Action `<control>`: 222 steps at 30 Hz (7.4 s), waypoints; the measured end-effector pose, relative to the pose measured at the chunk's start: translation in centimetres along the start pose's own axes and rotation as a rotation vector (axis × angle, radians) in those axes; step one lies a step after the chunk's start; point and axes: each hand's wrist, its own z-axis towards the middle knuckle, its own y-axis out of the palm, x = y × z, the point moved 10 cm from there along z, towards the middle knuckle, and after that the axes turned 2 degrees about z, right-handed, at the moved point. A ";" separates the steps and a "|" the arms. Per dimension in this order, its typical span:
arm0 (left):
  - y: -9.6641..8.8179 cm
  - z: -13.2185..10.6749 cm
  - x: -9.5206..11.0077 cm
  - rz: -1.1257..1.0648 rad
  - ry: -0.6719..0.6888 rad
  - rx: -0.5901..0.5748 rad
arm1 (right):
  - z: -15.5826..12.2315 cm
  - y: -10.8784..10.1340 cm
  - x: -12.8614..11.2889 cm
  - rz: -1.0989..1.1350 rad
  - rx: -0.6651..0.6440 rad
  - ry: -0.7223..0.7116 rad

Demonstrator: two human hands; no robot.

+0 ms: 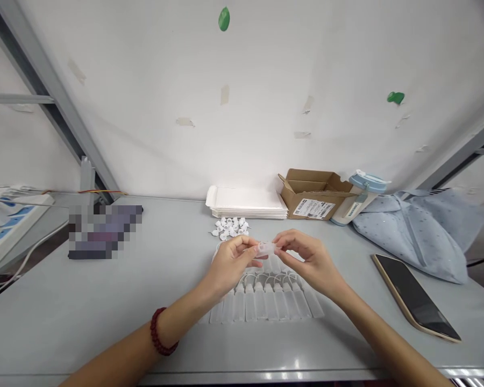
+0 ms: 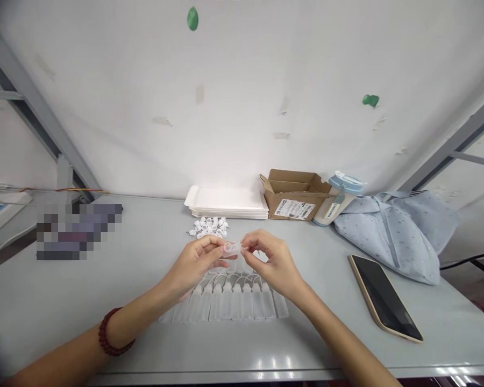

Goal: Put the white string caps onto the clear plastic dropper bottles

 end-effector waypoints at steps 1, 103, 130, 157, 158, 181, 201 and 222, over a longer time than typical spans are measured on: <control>-0.1 0.0 -0.1 -0.053 -0.005 0.010 | 0.3 0.1 -0.2 0.002 0.015 0.002; -10.5 4.0 3.0 0.981 0.159 0.134 | -0.3 1.7 4.7 0.232 0.042 0.364; -1.1 0.3 1.8 0.540 0.028 -0.224 | -0.3 3.0 1.8 -0.022 -0.091 0.161; -0.4 -0.1 2.0 0.510 0.063 -0.179 | -0.3 2.4 2.4 0.071 -0.025 0.208; -0.3 -0.1 1.7 0.530 0.037 -0.190 | -0.3 2.4 2.2 0.060 -0.020 0.194; 0.2 -0.3 1.0 0.481 0.011 -0.189 | -0.2 2.7 2.7 0.088 -0.046 0.209; 1.1 -0.8 -0.6 0.285 -0.134 -0.278 | -0.4 2.2 2.7 0.121 0.018 0.210; 0.2 -0.5 0.3 0.214 -0.089 -0.172 | -0.3 1.3 1.5 0.032 0.076 0.147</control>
